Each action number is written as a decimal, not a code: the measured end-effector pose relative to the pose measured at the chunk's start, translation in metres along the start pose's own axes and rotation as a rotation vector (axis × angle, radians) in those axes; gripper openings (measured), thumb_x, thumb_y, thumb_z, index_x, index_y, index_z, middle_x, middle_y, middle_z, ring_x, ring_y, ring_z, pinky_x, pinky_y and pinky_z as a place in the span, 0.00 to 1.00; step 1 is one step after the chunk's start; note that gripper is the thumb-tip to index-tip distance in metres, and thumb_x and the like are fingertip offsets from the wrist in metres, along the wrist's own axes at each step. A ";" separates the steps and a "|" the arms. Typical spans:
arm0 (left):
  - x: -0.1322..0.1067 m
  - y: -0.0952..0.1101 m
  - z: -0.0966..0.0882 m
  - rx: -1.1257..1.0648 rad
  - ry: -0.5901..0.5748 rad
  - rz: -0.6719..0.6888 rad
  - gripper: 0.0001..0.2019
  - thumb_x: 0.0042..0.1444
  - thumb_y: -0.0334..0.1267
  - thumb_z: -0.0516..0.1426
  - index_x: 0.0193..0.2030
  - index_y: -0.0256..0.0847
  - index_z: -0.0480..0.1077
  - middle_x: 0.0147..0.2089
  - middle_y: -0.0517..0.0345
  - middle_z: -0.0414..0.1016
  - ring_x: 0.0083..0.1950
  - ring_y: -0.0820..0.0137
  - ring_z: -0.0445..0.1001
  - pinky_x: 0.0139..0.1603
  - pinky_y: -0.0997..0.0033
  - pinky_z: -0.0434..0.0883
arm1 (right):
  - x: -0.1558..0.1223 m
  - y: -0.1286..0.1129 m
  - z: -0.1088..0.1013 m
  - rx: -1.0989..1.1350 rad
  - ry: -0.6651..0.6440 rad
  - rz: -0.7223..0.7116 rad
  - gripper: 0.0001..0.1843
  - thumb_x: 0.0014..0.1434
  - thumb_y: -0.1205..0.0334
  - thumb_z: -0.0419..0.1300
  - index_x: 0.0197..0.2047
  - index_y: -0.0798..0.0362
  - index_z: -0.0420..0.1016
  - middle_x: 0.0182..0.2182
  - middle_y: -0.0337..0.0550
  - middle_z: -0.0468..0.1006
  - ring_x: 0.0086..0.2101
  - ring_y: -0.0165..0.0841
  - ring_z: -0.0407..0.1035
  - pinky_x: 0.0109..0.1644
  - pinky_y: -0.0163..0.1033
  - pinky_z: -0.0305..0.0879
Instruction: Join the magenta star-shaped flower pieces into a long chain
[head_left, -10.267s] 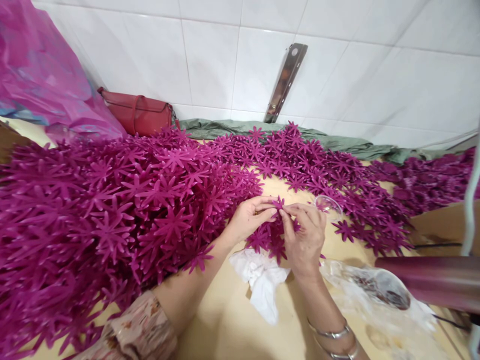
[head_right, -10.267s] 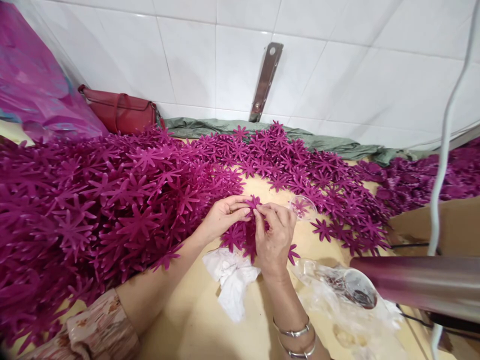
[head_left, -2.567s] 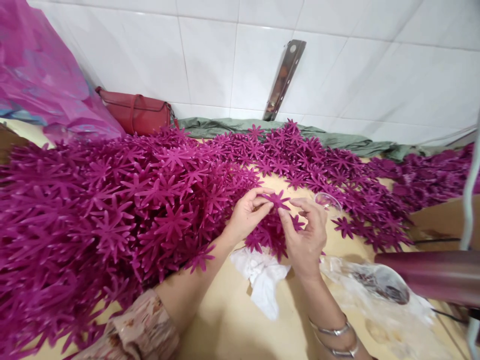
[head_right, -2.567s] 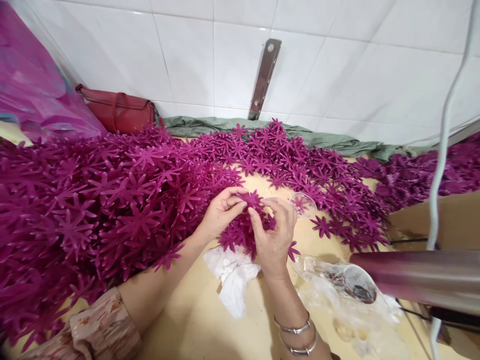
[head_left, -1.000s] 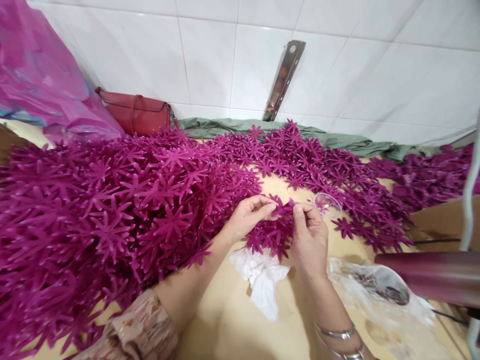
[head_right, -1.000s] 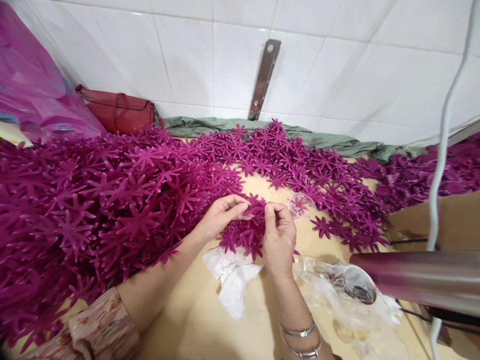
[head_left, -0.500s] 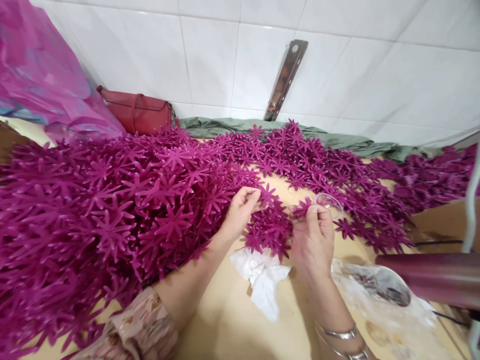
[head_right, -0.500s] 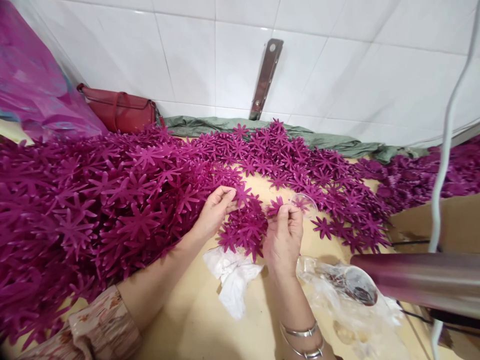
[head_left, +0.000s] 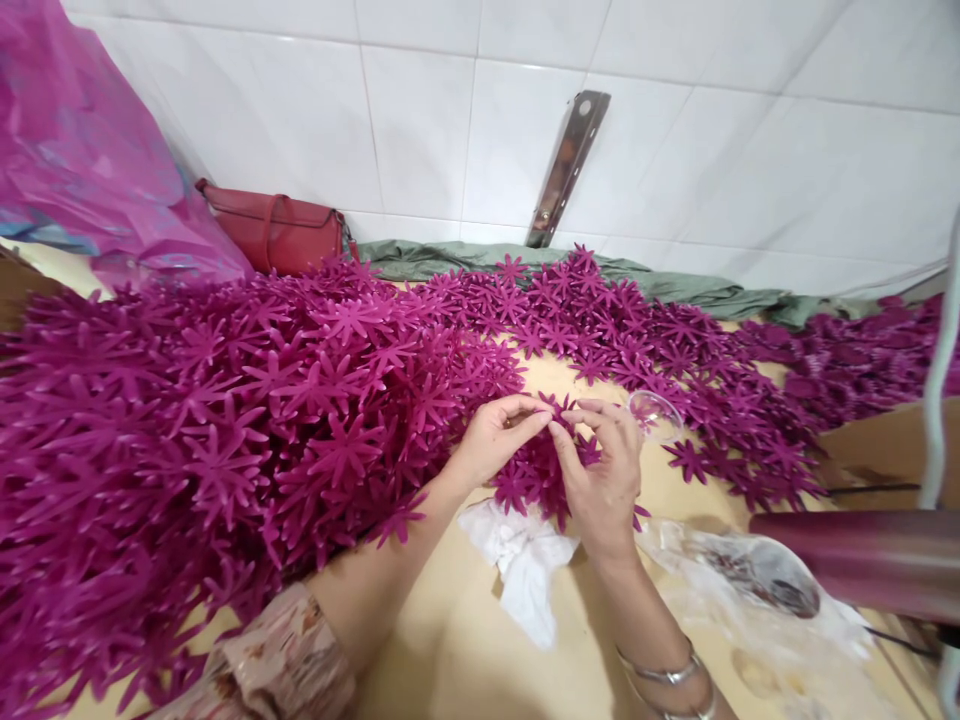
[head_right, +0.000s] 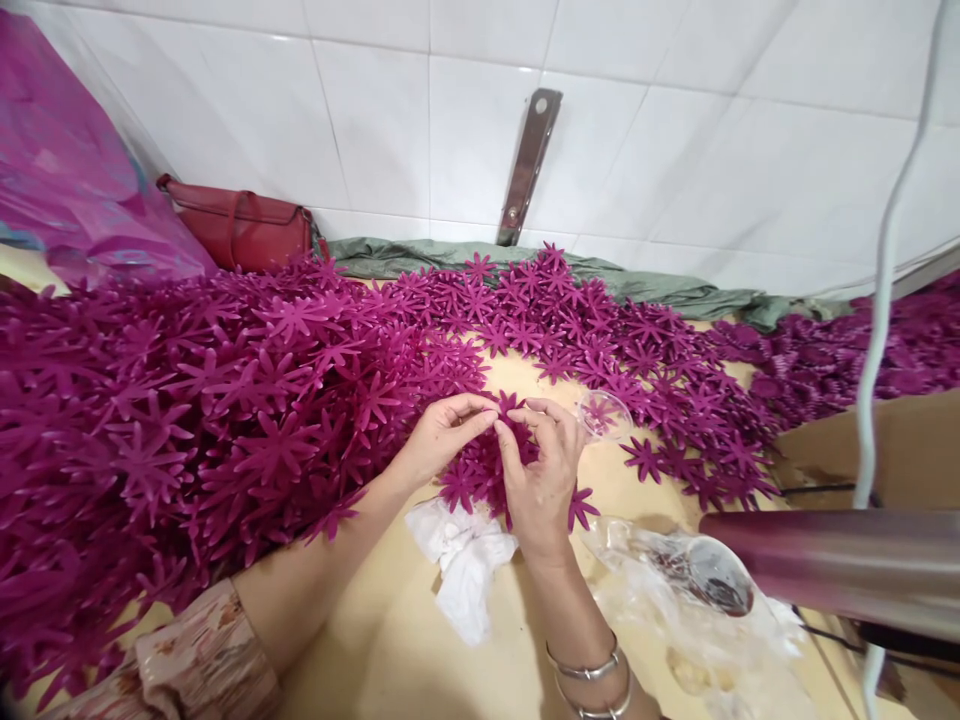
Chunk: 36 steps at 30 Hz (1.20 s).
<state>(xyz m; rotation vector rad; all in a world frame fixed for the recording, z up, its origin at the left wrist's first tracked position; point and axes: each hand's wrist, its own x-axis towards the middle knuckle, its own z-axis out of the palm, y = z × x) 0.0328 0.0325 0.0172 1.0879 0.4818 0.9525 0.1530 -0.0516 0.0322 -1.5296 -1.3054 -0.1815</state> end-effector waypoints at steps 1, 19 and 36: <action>0.000 0.000 0.000 -0.010 -0.017 -0.015 0.15 0.53 0.45 0.70 0.40 0.36 0.80 0.41 0.55 0.81 0.44 0.71 0.77 0.52 0.70 0.72 | 0.000 0.001 0.000 0.007 -0.004 0.001 0.05 0.65 0.57 0.65 0.42 0.48 0.78 0.45 0.46 0.77 0.51 0.40 0.71 0.61 0.53 0.64; -0.003 0.009 0.002 -0.018 -0.098 -0.059 0.19 0.52 0.50 0.70 0.37 0.36 0.74 0.34 0.62 0.74 0.36 0.76 0.71 0.45 0.72 0.68 | -0.003 0.003 0.000 0.086 -0.153 0.149 0.10 0.71 0.55 0.57 0.40 0.51 0.73 0.36 0.41 0.76 0.39 0.35 0.71 0.47 0.42 0.66; -0.003 0.009 0.002 -0.058 -0.028 -0.086 0.19 0.50 0.49 0.71 0.35 0.37 0.74 0.33 0.61 0.76 0.35 0.76 0.72 0.45 0.73 0.69 | -0.002 0.008 0.000 0.434 0.028 0.448 0.13 0.68 0.49 0.59 0.39 0.50 0.69 0.33 0.36 0.68 0.34 0.31 0.62 0.43 0.38 0.60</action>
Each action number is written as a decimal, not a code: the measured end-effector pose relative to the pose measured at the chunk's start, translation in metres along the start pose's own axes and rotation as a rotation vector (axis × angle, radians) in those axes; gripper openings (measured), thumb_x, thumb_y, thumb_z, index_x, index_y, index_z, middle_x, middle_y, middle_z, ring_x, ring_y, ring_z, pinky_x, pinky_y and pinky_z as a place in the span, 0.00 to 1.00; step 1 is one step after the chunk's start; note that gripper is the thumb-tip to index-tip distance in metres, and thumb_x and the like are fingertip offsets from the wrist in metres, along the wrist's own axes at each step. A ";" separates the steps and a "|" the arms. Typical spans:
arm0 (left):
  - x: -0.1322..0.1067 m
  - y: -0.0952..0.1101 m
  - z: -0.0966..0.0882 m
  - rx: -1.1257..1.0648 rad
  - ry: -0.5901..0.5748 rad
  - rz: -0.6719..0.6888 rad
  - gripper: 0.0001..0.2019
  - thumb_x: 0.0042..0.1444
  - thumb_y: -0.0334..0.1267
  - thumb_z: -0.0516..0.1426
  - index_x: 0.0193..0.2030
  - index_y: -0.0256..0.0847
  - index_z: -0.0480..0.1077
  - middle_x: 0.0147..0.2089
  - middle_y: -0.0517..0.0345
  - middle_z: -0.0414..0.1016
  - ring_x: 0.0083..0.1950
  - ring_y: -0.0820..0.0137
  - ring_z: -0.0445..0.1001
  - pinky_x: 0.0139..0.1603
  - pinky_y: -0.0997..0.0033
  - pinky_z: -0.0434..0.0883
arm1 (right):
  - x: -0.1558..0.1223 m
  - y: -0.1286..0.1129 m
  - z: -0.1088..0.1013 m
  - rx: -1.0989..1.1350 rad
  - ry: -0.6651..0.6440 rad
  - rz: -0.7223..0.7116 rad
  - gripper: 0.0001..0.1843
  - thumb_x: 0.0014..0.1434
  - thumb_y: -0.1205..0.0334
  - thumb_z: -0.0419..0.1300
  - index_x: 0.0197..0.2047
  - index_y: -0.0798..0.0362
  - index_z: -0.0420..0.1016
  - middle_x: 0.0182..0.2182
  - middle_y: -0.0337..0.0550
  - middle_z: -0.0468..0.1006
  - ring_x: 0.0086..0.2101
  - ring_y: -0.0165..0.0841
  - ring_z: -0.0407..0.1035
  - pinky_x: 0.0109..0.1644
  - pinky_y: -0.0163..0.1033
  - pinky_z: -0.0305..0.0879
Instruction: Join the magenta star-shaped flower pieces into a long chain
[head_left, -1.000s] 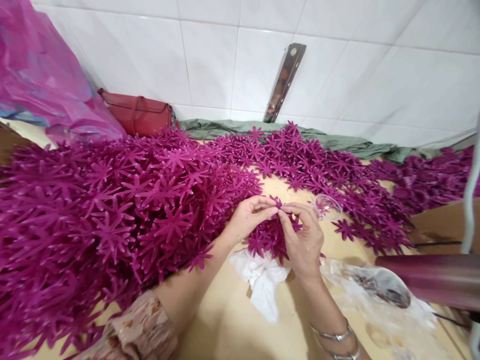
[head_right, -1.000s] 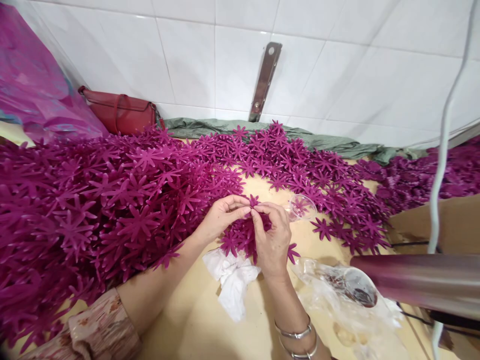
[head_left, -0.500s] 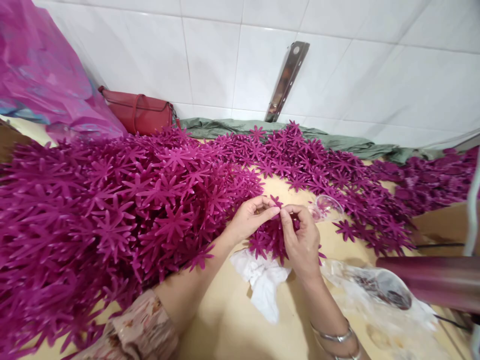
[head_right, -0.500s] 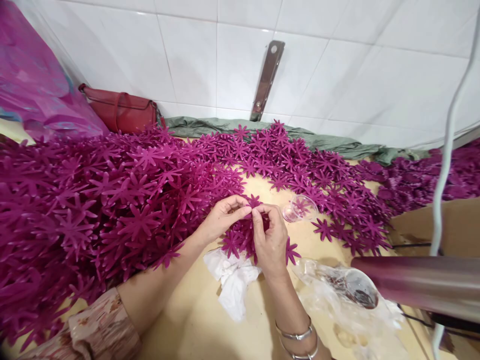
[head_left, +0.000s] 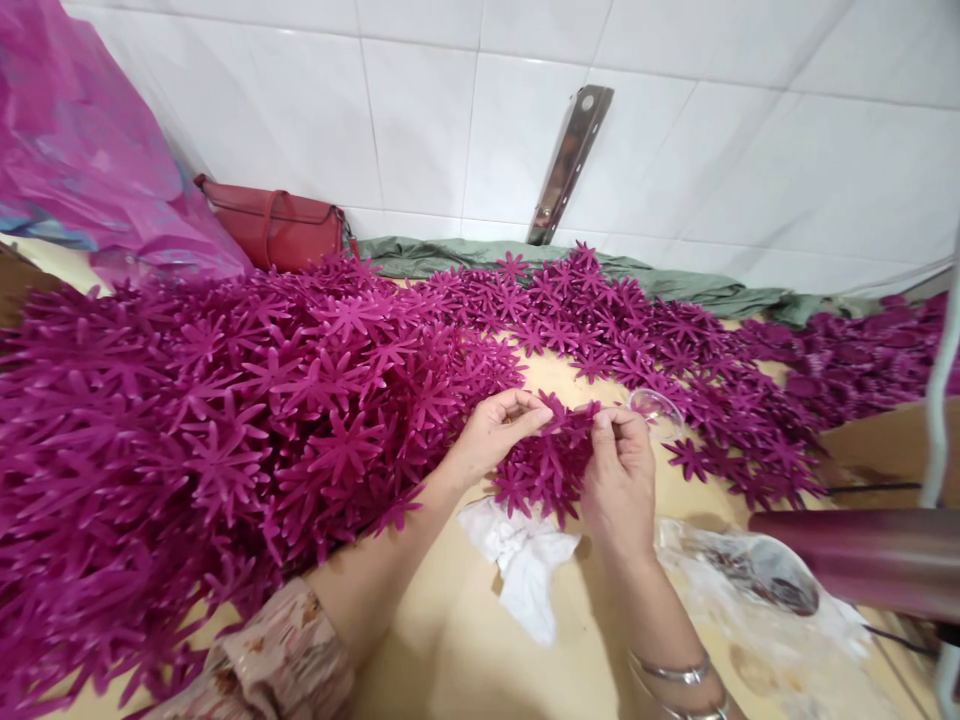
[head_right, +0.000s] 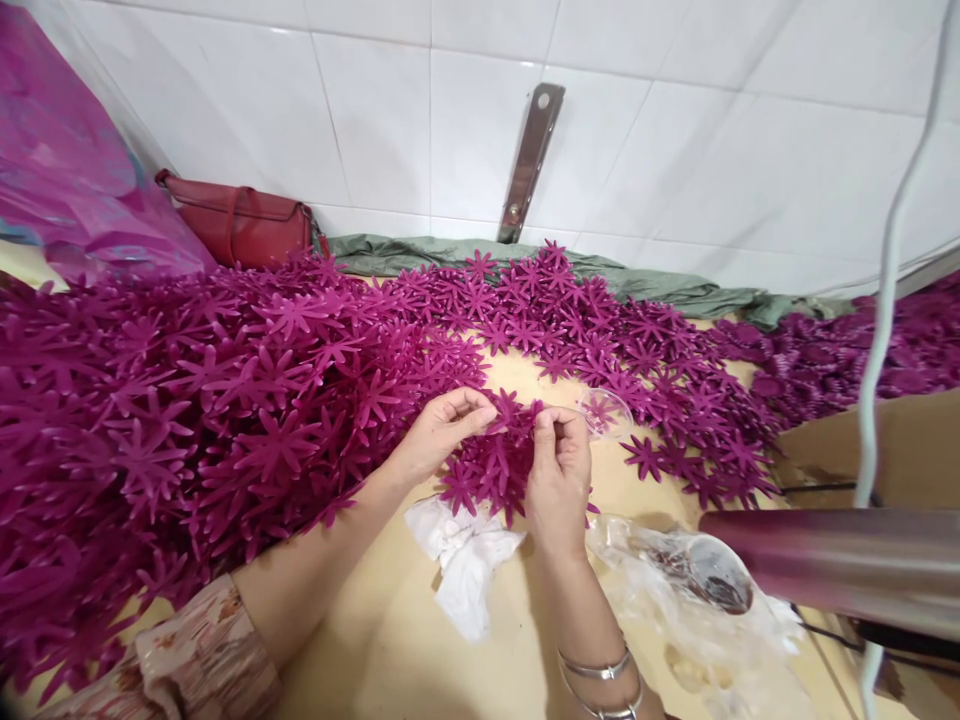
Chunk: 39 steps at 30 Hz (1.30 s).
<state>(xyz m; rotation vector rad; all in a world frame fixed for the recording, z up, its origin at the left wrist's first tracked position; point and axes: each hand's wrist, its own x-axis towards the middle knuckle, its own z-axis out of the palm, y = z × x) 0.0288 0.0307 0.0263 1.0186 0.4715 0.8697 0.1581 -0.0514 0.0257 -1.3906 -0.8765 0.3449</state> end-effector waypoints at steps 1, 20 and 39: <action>0.001 0.000 0.000 -0.012 0.022 -0.002 0.19 0.50 0.50 0.72 0.35 0.37 0.74 0.33 0.62 0.75 0.35 0.76 0.72 0.45 0.73 0.70 | 0.001 0.002 0.000 0.061 0.009 0.039 0.14 0.68 0.48 0.59 0.40 0.49 0.68 0.33 0.35 0.67 0.33 0.30 0.61 0.41 0.37 0.60; 0.014 -0.009 -0.011 -0.192 0.339 0.047 0.25 0.43 0.53 0.73 0.37 0.40 0.69 0.33 0.65 0.76 0.36 0.75 0.78 0.47 0.70 0.75 | 0.007 -0.002 0.004 0.465 0.116 0.247 0.16 0.58 0.50 0.70 0.40 0.47 0.70 0.36 0.35 0.78 0.35 0.30 0.74 0.45 0.39 0.73; 0.012 -0.004 -0.005 -0.334 0.371 0.030 0.22 0.48 0.47 0.72 0.38 0.42 0.64 0.30 0.70 0.68 0.32 0.77 0.73 0.52 0.60 0.79 | 0.001 0.011 0.008 0.263 -0.057 0.224 0.23 0.52 0.59 0.74 0.49 0.48 0.72 0.37 0.36 0.78 0.37 0.28 0.73 0.45 0.35 0.70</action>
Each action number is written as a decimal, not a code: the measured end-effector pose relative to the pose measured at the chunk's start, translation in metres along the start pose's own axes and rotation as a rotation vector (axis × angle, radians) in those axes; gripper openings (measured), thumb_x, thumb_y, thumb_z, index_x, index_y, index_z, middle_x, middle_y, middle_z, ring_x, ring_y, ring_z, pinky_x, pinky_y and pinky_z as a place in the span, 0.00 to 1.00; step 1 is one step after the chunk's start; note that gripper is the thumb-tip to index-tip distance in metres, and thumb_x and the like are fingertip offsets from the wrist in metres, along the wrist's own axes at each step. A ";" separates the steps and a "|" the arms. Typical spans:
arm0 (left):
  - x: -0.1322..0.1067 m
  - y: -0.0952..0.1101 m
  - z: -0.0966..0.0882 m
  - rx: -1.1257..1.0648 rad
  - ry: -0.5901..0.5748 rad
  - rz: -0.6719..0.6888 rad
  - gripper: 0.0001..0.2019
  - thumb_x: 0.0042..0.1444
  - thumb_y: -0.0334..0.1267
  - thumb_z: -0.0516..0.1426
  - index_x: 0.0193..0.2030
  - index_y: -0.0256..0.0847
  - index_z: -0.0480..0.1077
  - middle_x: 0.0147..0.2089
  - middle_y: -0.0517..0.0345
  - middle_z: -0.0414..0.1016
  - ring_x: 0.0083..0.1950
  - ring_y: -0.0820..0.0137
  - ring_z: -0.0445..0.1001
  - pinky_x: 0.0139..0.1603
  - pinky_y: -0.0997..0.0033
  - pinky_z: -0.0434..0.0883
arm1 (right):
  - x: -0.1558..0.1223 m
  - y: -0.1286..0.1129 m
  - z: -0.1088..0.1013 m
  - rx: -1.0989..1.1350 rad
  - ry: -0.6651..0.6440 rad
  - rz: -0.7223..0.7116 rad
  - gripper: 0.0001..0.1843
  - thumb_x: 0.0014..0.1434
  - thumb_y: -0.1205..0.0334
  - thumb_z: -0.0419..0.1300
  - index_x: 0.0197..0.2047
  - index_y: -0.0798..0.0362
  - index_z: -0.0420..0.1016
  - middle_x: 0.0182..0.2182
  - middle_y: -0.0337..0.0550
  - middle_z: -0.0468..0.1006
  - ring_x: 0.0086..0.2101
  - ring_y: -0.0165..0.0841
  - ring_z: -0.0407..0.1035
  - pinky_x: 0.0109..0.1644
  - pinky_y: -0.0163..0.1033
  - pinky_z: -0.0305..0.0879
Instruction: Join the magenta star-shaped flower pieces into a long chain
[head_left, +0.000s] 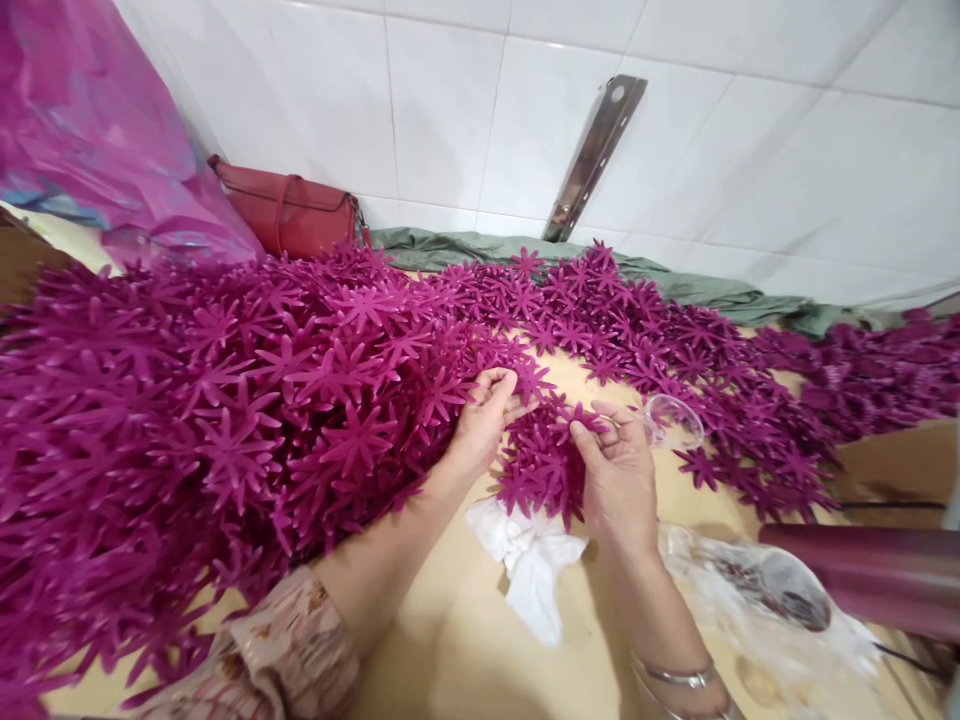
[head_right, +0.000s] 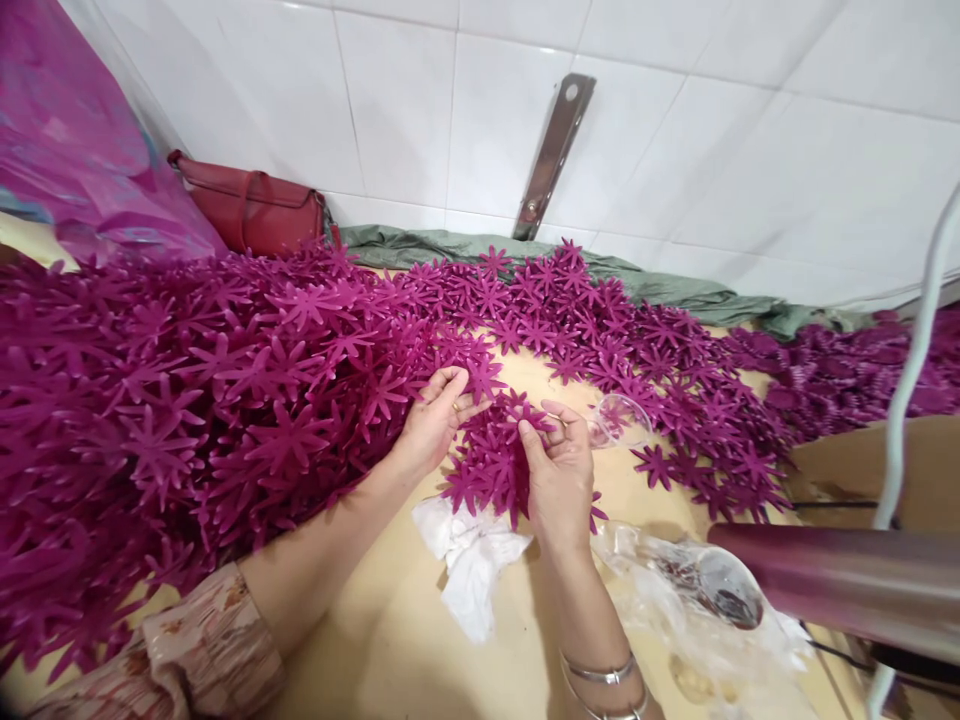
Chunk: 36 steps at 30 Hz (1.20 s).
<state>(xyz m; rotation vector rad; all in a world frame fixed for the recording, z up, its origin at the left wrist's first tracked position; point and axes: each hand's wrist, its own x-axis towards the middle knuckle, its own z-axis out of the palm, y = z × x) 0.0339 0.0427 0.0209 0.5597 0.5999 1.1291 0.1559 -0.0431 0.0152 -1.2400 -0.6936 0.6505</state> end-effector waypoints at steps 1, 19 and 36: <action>0.000 0.000 0.000 0.001 0.006 -0.001 0.22 0.47 0.47 0.72 0.38 0.42 0.65 0.31 0.69 0.68 0.32 0.77 0.73 0.52 0.60 0.79 | -0.001 -0.001 0.001 -0.013 -0.007 -0.003 0.23 0.52 0.59 0.74 0.49 0.48 0.72 0.38 0.36 0.78 0.37 0.28 0.73 0.44 0.36 0.70; -0.003 0.001 -0.002 0.044 -0.042 -0.035 0.22 0.46 0.47 0.72 0.38 0.41 0.66 0.30 0.70 0.68 0.32 0.79 0.72 0.56 0.62 0.77 | -0.004 -0.006 -0.007 -0.202 -0.003 -0.037 0.17 0.63 0.45 0.65 0.38 0.49 0.69 0.24 0.28 0.61 0.24 0.26 0.52 0.29 0.34 0.52; -0.007 -0.004 -0.004 0.283 -0.357 -0.069 0.22 0.52 0.46 0.71 0.51 0.38 0.78 0.49 0.52 0.80 0.47 0.70 0.77 0.58 0.64 0.72 | -0.005 -0.009 -0.001 -0.149 -0.104 -0.036 0.17 0.60 0.51 0.68 0.48 0.48 0.71 0.37 0.38 0.76 0.37 0.32 0.72 0.46 0.38 0.70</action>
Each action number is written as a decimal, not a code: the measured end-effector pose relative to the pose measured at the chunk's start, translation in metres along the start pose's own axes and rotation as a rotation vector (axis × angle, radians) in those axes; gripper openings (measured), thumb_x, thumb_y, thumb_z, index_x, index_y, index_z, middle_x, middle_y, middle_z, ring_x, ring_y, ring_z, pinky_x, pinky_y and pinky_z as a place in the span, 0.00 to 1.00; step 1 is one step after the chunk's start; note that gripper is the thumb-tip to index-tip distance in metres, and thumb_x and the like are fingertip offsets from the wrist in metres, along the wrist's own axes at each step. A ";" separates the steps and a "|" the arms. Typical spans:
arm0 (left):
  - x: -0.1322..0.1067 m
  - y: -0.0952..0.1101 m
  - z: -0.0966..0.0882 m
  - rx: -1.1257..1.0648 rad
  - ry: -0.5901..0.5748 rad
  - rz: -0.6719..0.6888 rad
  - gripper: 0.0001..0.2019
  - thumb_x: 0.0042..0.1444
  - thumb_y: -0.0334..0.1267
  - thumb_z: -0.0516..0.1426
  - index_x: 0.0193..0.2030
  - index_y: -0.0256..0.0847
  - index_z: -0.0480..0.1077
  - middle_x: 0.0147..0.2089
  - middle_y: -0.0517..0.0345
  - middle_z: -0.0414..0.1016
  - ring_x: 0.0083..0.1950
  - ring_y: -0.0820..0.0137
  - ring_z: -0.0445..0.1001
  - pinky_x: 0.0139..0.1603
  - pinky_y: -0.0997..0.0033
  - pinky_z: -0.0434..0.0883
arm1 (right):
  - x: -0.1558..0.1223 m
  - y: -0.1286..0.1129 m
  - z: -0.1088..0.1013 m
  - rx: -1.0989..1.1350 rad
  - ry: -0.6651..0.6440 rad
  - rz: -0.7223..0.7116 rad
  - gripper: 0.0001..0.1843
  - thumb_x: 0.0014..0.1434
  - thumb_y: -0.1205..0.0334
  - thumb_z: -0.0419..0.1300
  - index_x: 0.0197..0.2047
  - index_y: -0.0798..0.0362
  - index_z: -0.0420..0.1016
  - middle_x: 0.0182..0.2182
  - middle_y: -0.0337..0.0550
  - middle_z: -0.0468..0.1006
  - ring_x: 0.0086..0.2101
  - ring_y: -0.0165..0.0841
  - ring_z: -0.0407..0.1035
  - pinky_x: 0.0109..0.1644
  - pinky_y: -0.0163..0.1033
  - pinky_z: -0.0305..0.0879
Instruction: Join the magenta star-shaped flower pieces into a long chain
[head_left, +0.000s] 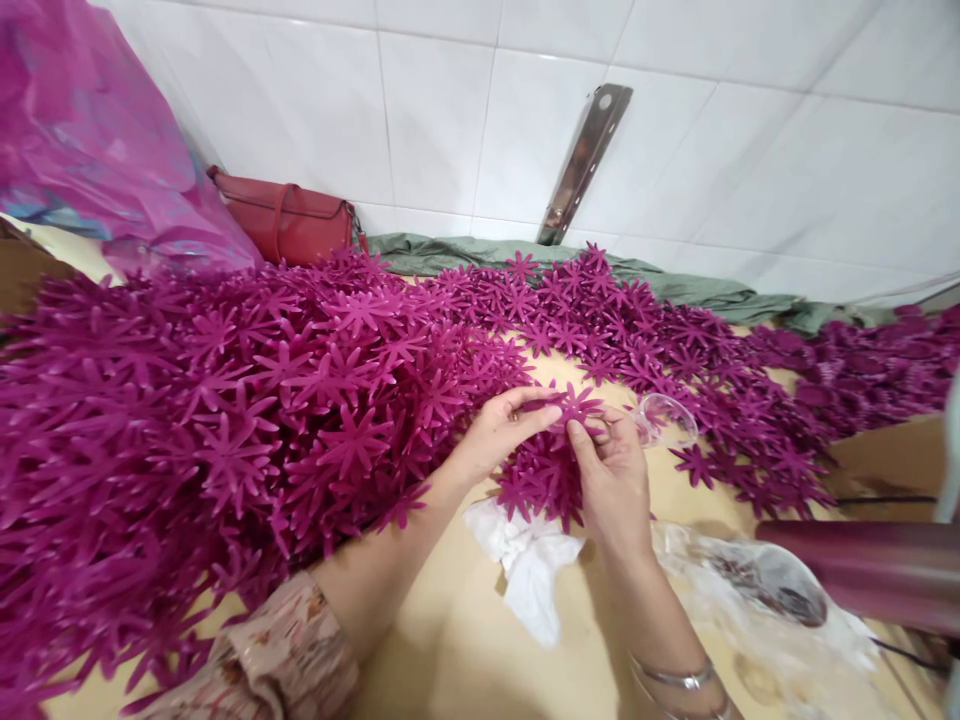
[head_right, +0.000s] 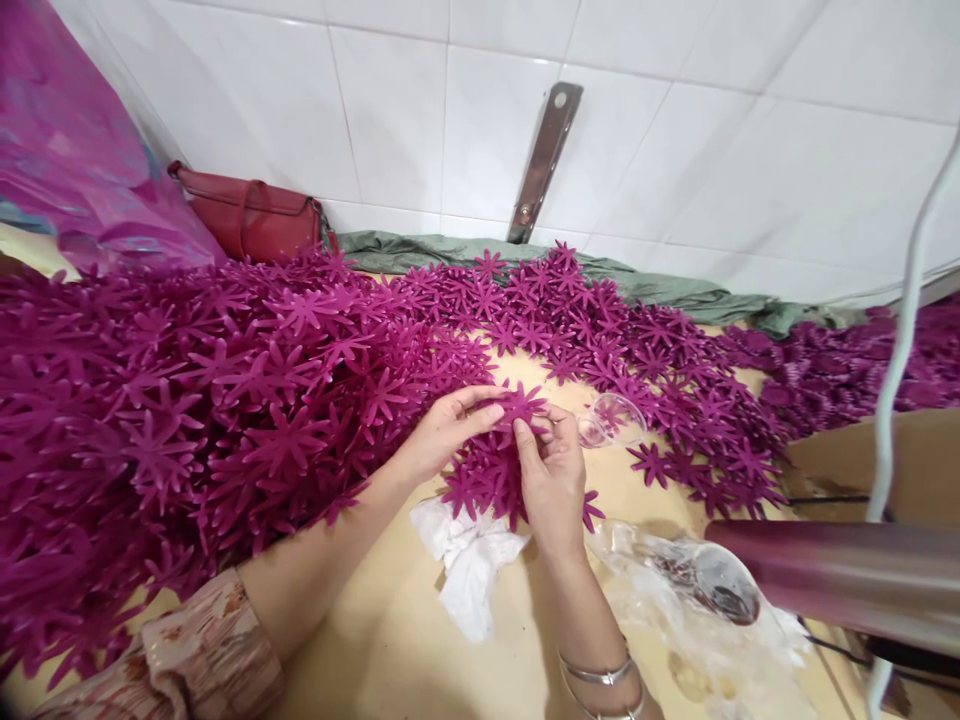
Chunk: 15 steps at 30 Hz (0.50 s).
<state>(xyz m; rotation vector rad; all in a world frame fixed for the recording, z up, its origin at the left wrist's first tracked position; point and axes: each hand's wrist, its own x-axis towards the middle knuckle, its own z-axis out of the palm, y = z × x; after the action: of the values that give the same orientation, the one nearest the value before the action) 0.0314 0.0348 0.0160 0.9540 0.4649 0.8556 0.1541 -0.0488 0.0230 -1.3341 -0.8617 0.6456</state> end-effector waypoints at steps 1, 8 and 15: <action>-0.001 0.000 0.000 0.037 -0.033 -0.014 0.23 0.51 0.45 0.72 0.51 0.37 0.78 0.48 0.52 0.81 0.45 0.70 0.78 0.57 0.65 0.72 | 0.000 0.000 0.000 -0.010 0.014 -0.011 0.17 0.60 0.51 0.68 0.47 0.48 0.71 0.36 0.37 0.75 0.36 0.31 0.71 0.44 0.37 0.69; -0.001 0.001 -0.001 0.151 -0.067 0.061 0.18 0.52 0.47 0.70 0.42 0.35 0.80 0.42 0.53 0.82 0.42 0.70 0.78 0.50 0.70 0.72 | -0.002 0.002 0.000 -0.137 -0.013 -0.105 0.15 0.63 0.51 0.66 0.47 0.49 0.71 0.40 0.40 0.79 0.39 0.33 0.74 0.48 0.40 0.71; 0.004 0.001 -0.006 0.174 0.150 0.143 0.17 0.55 0.48 0.68 0.43 0.35 0.80 0.43 0.52 0.83 0.44 0.69 0.78 0.55 0.68 0.72 | -0.002 0.001 0.000 -0.162 -0.003 -0.132 0.14 0.63 0.53 0.66 0.48 0.50 0.72 0.40 0.41 0.80 0.40 0.34 0.75 0.50 0.42 0.72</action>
<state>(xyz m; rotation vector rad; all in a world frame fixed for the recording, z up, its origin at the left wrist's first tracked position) 0.0291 0.0410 0.0137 1.0969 0.6130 1.0332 0.1533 -0.0505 0.0216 -1.4077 -1.0122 0.4832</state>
